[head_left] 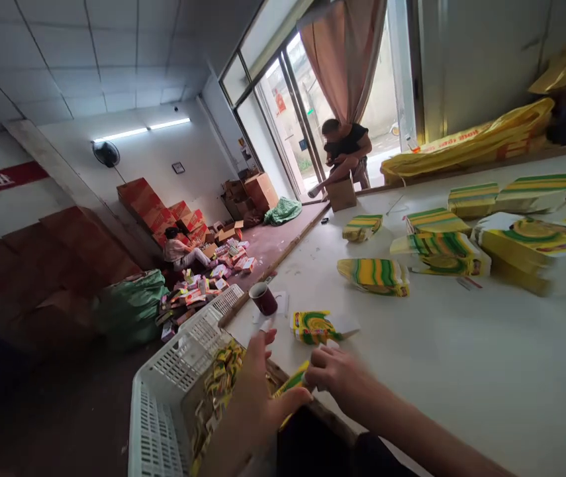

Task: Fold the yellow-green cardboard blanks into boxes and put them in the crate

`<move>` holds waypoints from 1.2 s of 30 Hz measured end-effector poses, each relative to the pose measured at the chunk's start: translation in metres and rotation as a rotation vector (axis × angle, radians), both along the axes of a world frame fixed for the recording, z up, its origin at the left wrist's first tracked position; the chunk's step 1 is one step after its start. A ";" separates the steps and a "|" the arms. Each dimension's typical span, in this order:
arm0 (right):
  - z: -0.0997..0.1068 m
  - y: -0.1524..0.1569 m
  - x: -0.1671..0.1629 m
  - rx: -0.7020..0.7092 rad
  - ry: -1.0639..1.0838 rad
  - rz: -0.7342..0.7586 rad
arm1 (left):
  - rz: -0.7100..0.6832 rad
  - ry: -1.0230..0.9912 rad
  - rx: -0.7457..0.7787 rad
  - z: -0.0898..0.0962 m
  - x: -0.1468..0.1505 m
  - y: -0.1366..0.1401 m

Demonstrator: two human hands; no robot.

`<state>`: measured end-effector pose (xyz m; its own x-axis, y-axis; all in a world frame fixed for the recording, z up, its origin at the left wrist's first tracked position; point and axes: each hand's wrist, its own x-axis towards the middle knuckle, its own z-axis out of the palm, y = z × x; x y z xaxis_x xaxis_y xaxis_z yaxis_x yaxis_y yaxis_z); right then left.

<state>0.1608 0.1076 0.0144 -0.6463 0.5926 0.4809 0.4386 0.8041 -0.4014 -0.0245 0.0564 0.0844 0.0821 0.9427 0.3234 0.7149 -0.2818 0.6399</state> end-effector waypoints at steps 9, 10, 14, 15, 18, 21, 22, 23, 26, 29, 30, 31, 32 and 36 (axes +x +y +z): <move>0.000 -0.005 0.005 0.285 0.110 0.038 | 0.049 -0.198 -0.479 -0.068 0.012 0.003; -0.003 -0.005 0.004 0.266 0.171 0.000 | 0.112 -0.230 -0.444 -0.071 0.015 0.002; -0.017 -0.005 -0.004 -0.057 0.521 -0.089 | 0.303 -0.260 -0.300 -0.083 0.024 0.002; -0.019 -0.003 -0.005 -0.216 0.615 -0.091 | 0.317 -0.252 -0.264 -0.085 0.025 0.001; -0.020 0.006 -0.003 -0.718 0.807 -0.097 | 0.232 -0.206 -0.213 -0.093 0.025 -0.003; -0.018 0.015 0.003 -1.021 0.813 -0.041 | 0.115 -0.140 -0.215 -0.097 0.024 -0.010; -0.017 0.016 0.005 -1.118 0.810 -0.011 | 0.094 -0.130 -0.212 -0.097 0.025 -0.012; -0.018 0.016 0.006 -1.241 0.828 0.018 | 0.078 -0.129 -0.205 -0.096 0.026 -0.014; -0.024 0.009 0.002 -1.719 0.947 0.131 | 0.050 -0.150 -0.160 -0.093 0.030 -0.018; -0.035 -0.002 -0.007 -2.020 0.978 0.266 | 0.074 -0.161 -0.102 -0.089 0.033 -0.019; -0.038 -0.005 -0.010 -2.035 0.984 0.295 | 0.090 -0.163 -0.085 -0.088 0.034 -0.018; -0.041 -0.008 -0.012 -2.014 1.009 0.315 | 0.108 -0.170 -0.074 -0.087 0.034 -0.017; -0.041 -0.009 -0.013 -1.969 1.046 0.335 | 0.124 -0.185 -0.066 -0.086 0.033 -0.016; -0.034 -0.011 -0.009 -1.734 1.107 0.410 | 0.148 -0.236 -0.044 -0.084 0.029 -0.013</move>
